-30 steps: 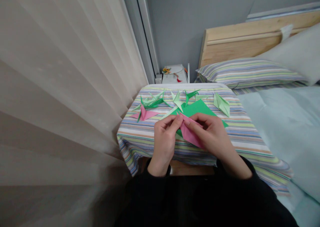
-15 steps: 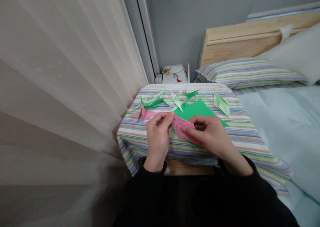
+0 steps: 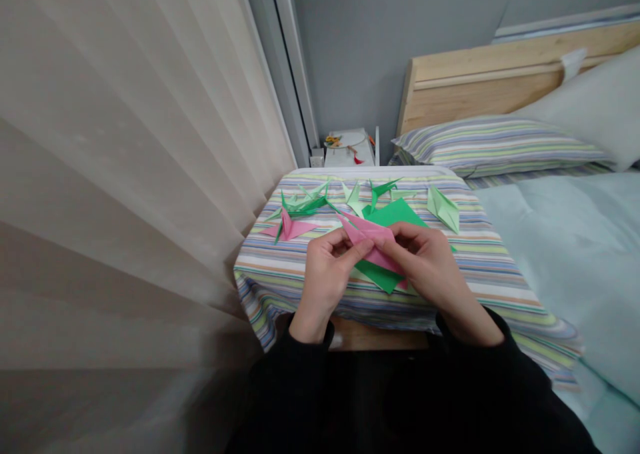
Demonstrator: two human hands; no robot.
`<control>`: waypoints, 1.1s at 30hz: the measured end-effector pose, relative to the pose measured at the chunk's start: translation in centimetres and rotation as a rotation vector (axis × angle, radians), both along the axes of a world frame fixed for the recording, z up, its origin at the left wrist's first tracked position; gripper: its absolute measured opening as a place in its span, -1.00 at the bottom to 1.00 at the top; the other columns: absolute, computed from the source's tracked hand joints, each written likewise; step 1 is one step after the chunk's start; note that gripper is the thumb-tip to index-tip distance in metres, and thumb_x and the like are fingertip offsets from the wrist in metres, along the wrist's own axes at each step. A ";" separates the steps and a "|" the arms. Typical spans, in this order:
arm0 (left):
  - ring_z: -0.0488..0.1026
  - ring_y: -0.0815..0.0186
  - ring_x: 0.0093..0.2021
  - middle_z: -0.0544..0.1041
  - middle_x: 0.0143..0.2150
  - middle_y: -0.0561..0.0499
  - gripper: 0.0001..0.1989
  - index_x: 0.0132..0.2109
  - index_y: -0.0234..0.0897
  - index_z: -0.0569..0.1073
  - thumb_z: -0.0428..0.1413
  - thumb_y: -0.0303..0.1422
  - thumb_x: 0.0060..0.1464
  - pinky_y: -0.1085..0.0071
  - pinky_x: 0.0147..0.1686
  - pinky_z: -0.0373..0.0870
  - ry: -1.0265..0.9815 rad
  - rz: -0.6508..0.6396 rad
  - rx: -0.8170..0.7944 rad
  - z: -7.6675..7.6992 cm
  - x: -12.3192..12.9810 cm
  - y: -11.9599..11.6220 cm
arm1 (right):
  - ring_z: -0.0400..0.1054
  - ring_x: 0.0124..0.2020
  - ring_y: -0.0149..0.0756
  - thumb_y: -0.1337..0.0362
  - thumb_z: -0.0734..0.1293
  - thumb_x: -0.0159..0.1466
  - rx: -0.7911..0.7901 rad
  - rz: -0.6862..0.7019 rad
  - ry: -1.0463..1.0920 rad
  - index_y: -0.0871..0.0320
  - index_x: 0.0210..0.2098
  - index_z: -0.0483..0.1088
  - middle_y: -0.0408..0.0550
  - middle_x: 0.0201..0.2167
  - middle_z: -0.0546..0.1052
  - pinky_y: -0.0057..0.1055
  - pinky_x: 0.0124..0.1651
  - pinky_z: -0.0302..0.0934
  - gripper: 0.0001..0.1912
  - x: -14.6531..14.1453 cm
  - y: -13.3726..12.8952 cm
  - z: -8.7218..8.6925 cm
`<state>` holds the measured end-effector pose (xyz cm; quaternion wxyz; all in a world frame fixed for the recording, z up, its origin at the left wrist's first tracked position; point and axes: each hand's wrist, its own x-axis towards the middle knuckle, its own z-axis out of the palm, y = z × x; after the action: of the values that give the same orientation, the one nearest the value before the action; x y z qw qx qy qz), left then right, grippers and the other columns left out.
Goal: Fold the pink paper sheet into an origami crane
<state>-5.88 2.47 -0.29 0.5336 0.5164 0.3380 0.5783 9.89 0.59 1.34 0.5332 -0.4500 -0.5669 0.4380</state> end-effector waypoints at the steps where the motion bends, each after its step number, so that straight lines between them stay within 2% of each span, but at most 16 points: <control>1: 0.52 0.32 -0.32 0.67 -0.34 -0.01 -0.79 -0.27 -0.28 0.71 0.44 -0.24 0.01 0.41 -0.23 0.44 0.017 0.000 0.011 0.1 0.0 0.0 | 0.21 -0.51 -0.42 0.07 0.46 0.23 0.009 -0.003 -0.009 0.20 -0.42 0.52 -0.16 -0.53 0.44 -0.43 -0.45 0.06 -0.70 -0.1 0.0 0.1; 5: 0.45 0.35 -0.36 0.63 -0.38 0.02 -0.80 -0.28 -0.28 0.70 0.39 -0.22 0.07 0.41 -0.25 0.40 0.011 0.032 0.019 0.3 0.1 -0.3 | 0.12 -0.54 -0.44 0.03 0.41 0.27 0.043 -0.016 -0.088 0.20 -0.47 0.48 -0.20 -0.59 0.34 -0.42 -0.50 -0.05 -0.64 -0.3 -0.2 0.3; 9: 0.35 0.37 -0.40 0.54 -0.44 0.06 -0.80 -0.31 -0.28 0.69 0.36 -0.22 0.12 0.42 -0.31 0.32 0.067 0.080 0.037 0.5 0.2 -0.5 | 0.07 -0.55 -0.45 0.09 0.36 0.31 0.104 -0.058 -0.148 0.18 -0.57 0.43 -0.22 -0.63 0.25 -0.40 -0.49 -0.10 -0.60 -0.4 -0.3 0.3; 12: 0.27 0.40 -0.45 0.46 -0.50 0.10 -0.81 -0.37 -0.28 0.66 0.35 -0.25 0.12 0.43 -0.36 0.26 0.087 0.121 0.058 0.5 0.3 -0.5 | 0.08 -0.54 -0.44 0.11 0.36 0.32 0.131 -0.116 -0.134 0.18 -0.57 0.45 -0.21 -0.63 0.29 -0.39 -0.48 -0.09 -0.61 -0.7 -0.3 0.1; 17: 0.13 0.44 -0.52 0.25 -0.58 0.17 -0.66 -0.52 -0.27 0.48 0.36 -0.22 0.09 0.44 -0.46 0.13 0.078 0.191 0.022 0.2 0.3 -0.2 | 0.12 -0.55 -0.44 0.08 0.45 0.24 0.105 -0.209 -0.085 0.19 -0.58 0.51 -0.19 -0.65 0.37 -0.40 -0.48 -0.06 -0.63 -1.0 -0.1 -0.4; 19: 0.16 0.43 -0.51 0.29 -0.57 0.16 -0.66 -0.50 -0.28 0.49 0.38 -0.21 0.08 0.44 -0.46 0.14 0.089 0.230 0.026 0.1 0.2 -0.1 | 0.15 -0.54 -0.43 0.08 0.49 0.20 0.063 -0.154 -0.048 0.19 -0.56 0.53 -0.18 -0.63 0.42 -0.42 -0.47 -0.02 -0.66 -1.1 0.0 -0.4; 22: 0.24 0.41 -0.48 0.42 -0.52 0.12 -0.71 -0.44 -0.27 0.57 0.40 -0.18 0.06 0.45 -0.45 0.19 0.065 0.283 0.054 0.1 0.1 0.0 | 0.21 -0.50 -0.41 0.10 0.55 0.09 -0.033 0.027 0.023 0.21 -0.48 0.58 -0.17 -0.57 0.48 -0.43 -0.43 0.06 -0.72 -1.2 0.3 -0.5; 24: 0.30 0.39 -0.46 0.49 -0.49 0.10 -0.73 -0.41 -0.26 0.60 0.43 -0.17 0.02 0.45 -0.42 0.24 0.025 0.282 0.064 0.1 0.2 -0.2 | 0.21 -0.50 -0.41 0.11 0.56 0.06 -0.071 0.089 0.055 0.21 -0.44 0.62 -0.19 -0.56 0.48 -0.42 -0.41 0.09 -0.73 -1.2 0.4 -0.6; 29: 0.47 0.33 -0.36 0.62 -0.40 0.04 -0.81 -0.35 -0.26 0.67 0.42 -0.23 0.03 0.42 -0.26 0.41 -0.045 0.141 0.033 0.2 1.0 -0.7 | 0.23 -0.50 -0.39 0.11 0.53 0.09 -0.057 -0.012 0.067 0.18 -0.34 0.68 -0.17 -0.54 0.50 -0.39 -0.39 0.13 -0.74 -0.9 0.2 -0.6; 33: 0.43 0.38 -0.43 0.59 -0.47 0.08 -0.85 -0.42 -0.24 0.66 0.43 -0.30 -0.02 0.44 -0.34 0.37 -0.076 0.207 0.014 0.2 1.1 -0.8 | 0.16 -0.55 -0.42 0.08 0.54 0.08 -0.098 0.012 0.038 0.19 -0.45 0.62 -0.18 -0.60 0.42 -0.43 -0.49 0.03 -0.73 -0.7 -0.1 -0.2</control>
<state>-4.76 1.67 -0.06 0.4799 0.4601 0.3652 0.6516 9.17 0.48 1.18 0.5185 -0.4635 -0.5375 0.4768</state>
